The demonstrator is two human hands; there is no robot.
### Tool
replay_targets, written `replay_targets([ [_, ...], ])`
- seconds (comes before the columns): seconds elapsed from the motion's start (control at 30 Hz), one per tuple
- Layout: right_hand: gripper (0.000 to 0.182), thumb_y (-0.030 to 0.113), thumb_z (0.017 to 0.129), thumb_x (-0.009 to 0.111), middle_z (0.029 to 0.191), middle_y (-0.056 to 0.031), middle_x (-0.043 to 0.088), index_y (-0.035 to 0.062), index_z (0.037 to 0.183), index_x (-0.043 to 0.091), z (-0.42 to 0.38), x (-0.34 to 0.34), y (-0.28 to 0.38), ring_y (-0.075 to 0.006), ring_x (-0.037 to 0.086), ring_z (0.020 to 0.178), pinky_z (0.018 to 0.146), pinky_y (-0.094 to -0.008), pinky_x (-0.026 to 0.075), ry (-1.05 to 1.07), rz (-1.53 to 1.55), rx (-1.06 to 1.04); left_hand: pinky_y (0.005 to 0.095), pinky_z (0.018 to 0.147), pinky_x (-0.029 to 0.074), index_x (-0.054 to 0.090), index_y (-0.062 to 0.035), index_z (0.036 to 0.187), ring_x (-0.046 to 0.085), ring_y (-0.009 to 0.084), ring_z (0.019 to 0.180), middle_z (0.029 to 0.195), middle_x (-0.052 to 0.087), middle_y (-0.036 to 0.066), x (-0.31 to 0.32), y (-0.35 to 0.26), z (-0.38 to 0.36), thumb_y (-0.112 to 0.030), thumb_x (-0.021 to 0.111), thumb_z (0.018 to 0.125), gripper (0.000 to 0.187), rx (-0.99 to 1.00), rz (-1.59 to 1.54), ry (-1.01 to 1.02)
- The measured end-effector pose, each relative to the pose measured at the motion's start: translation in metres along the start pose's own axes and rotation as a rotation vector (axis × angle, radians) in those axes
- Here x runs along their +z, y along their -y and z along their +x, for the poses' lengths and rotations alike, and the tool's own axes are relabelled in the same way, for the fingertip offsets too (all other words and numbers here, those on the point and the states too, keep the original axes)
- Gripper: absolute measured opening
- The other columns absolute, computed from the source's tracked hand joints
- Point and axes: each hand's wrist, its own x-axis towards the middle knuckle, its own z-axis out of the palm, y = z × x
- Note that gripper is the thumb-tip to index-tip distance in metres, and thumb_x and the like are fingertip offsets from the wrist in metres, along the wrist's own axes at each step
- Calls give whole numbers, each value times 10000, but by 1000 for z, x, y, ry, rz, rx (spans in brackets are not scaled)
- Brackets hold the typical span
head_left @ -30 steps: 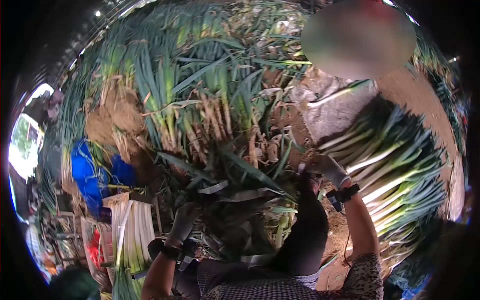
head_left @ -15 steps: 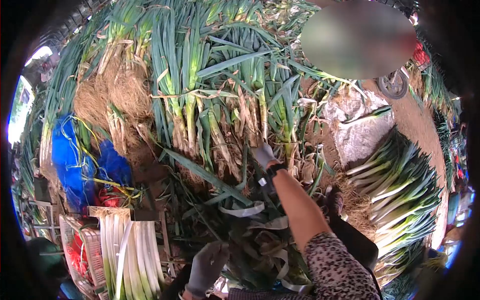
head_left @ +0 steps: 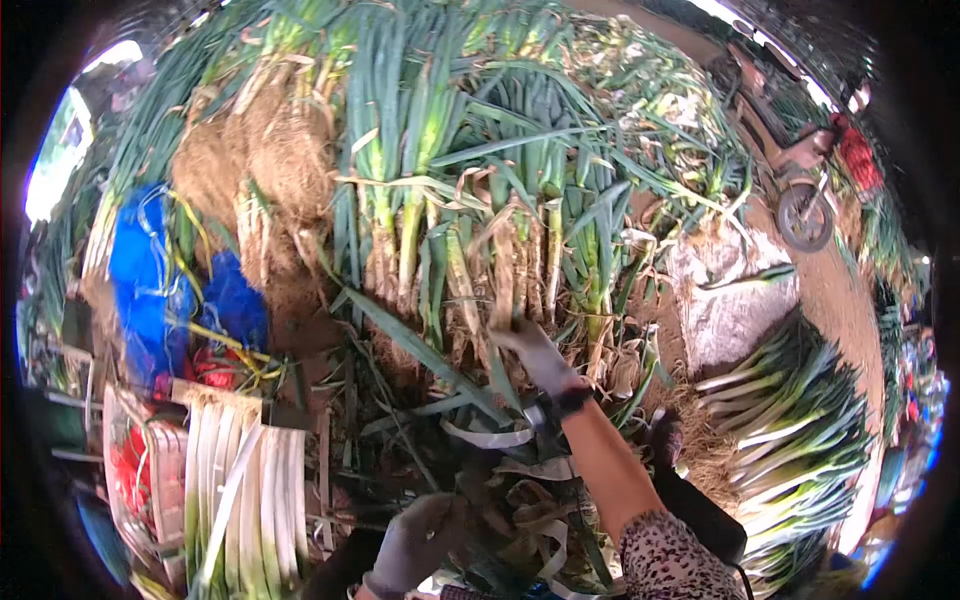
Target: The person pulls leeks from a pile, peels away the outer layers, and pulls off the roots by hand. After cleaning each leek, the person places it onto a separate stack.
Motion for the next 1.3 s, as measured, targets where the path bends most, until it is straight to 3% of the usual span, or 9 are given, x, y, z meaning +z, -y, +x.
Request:
replay_targets([
  [0.1, 420, 324, 920, 593, 1055, -82, 657, 0, 1188, 607, -111, 50, 26, -202, 605, 960, 913, -346, 461, 63, 445, 35, 270, 766, 490, 597, 32, 1094, 571, 105, 868, 967, 640, 69, -4, 39, 2, -28, 644, 871, 235, 148, 75, -53],
  [0.2, 313, 229, 954, 557, 941, -42, 637, -11, 1155, 567, -143, 65, -127, -166, 592, 843, 793, -319, 476, -58, 251, 43, 264, 723, 484, 589, 35, 1103, 562, 102, 820, 926, 634, 45, -4, 35, -1, -5, 631, 862, 247, 264, 208, -49],
  [0.43, 359, 270, 964, 556, 950, -63, 621, -13, 1184, 540, -250, 82, -36, -174, 587, 809, 723, -311, 489, -10, 775, 455, 316, 690, 492, 614, 25, 980, 618, 221, 754, 832, 633, 142, -5, 41, -9, -84, 621, 854, 167, 458, 322, -111],
  [0.67, 361, 252, 974, 544, 1053, -88, 640, -18, 1211, 571, -384, 112, 110, -136, 601, 919, 790, -285, 499, 19, 189, 215, 280, 723, 493, 631, 21, 1009, 616, 161, 804, 817, 663, 62, -13, 62, 26, -196, 591, 945, 229, 371, 99, -143],
  [0.8, 383, 272, 963, 555, 994, -90, 653, -26, 1203, 563, -443, 92, 95, -145, 623, 876, 762, -283, 509, 92, -219, 181, 328, 793, 527, 597, 2, 1131, 653, 207, 894, 977, 676, 92, -7, 28, 19, -379, 548, 964, 419, 132, -785, 43],
  [0.9, 398, 290, 941, 589, 1006, -64, 641, -23, 1187, 574, -445, 80, 70, -156, 604, 848, 750, -298, 491, 174, -287, 392, 389, 794, 535, 558, -12, 1149, 633, 225, 888, 1000, 640, 97, -10, 17, 13, -311, 543, 976, 347, 281, -1119, 26],
  [1.07, 414, 232, 958, 579, 1172, -39, 609, -13, 1289, 535, -336, 69, 6, -123, 552, 1084, 944, -289, 430, 108, -399, -6, 315, 759, 524, 564, 5, 1127, 624, 175, 831, 958, 643, 60, -24, 34, 17, -237, 573, 966, 291, 413, -1046, -132],
  [1.13, 400, 150, 913, 618, 1118, -58, 614, -3, 1274, 535, -294, 127, 80, -200, 570, 1054, 946, -303, 445, 78, -24, 2, 304, 773, 510, 562, 11, 1147, 611, 154, 838, 973, 643, 52, -28, 31, 10, -243, 570, 970, 310, 409, -929, -176],
  [1.3, 253, 87, 868, 541, 974, -59, 635, 55, 1098, 641, -230, 183, 112, -171, 612, 889, 734, -300, 497, 19, 26, 11, 301, 782, 508, 556, 16, 1193, 617, 157, 854, 977, 645, 65, -54, 12, -12, -236, 545, 978, 332, 547, -836, -241],
])
